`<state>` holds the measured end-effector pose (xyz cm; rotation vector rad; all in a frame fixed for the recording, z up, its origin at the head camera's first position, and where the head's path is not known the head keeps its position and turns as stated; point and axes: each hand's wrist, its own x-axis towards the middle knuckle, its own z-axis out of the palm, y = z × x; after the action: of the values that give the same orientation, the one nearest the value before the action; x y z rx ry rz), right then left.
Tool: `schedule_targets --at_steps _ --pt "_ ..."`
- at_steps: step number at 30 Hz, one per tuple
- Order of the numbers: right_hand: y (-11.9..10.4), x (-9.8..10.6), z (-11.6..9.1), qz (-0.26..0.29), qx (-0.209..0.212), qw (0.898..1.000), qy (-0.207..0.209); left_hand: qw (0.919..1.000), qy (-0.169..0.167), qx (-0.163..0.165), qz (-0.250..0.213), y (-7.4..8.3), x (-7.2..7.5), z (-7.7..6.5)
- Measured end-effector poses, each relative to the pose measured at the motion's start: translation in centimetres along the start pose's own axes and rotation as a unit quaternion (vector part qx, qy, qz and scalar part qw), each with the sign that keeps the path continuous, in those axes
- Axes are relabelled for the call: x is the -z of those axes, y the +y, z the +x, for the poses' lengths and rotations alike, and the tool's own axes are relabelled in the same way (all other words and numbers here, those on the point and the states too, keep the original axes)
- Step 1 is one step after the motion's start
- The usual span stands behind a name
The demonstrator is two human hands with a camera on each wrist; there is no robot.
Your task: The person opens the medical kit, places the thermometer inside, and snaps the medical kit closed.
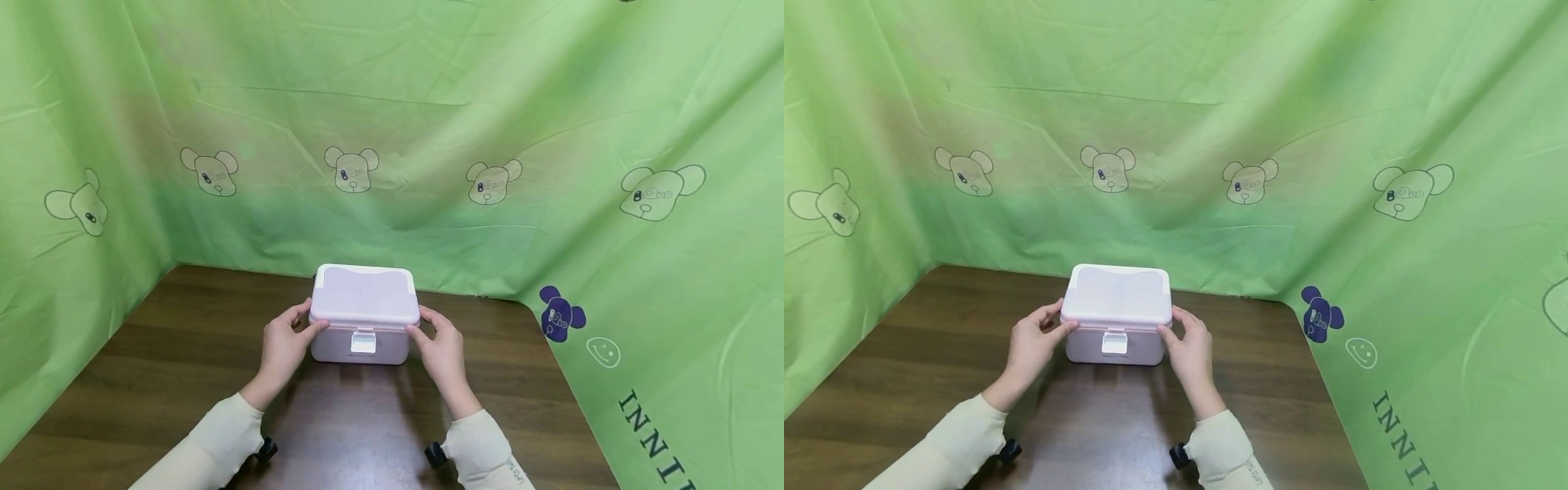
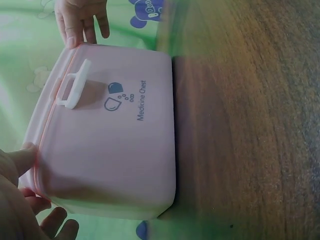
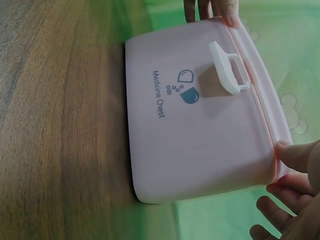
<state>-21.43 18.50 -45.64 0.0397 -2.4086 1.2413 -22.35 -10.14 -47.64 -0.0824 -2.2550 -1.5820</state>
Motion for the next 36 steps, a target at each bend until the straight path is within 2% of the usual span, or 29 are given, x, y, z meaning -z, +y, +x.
schedule_targets --at_steps 6,13,17,21,25,28,31,36 --pt "0.0 0.1 -0.1 0.008 -0.009 1.000 0.002 1.0000 -0.002 -0.002 -0.001 -0.1 -0.2 -0.1" --pt "0.2 0.0 -0.6 0.049 -0.027 0.998 0.020 0.9999 0.001 -0.005 -0.009 -0.2 -0.5 -0.5" --pt "0.3 -0.2 -0.7 0.045 -0.032 0.998 0.028 0.9998 0.003 -0.007 -0.021 -0.3 -0.6 -0.5" --pt "0.3 -0.4 -0.8 0.044 -0.033 0.998 0.034 0.9980 -0.021 0.016 -0.056 -0.8 -0.7 -0.3" --pt "0.4 -0.6 -1.0 0.052 -0.034 0.997 0.043 0.9922 -0.061 0.051 -0.096 -1.7 -1.0 -0.3" --pt "0.4 -0.7 -1.2 0.047 -0.043 0.996 0.055 0.9894 -0.080 0.065 -0.102 -2.3 -1.2 -0.4" --pt "0.4 -0.9 -1.4 0.036 -0.055 0.995 0.068 0.9877 -0.081 0.068 -0.115 -2.6 -1.4 -0.5" --pt "0.2 -1.6 -2.0 0.039 -0.077 0.992 0.093 0.9886 -0.061 0.069 -0.119 -2.3 -1.3 -0.6"
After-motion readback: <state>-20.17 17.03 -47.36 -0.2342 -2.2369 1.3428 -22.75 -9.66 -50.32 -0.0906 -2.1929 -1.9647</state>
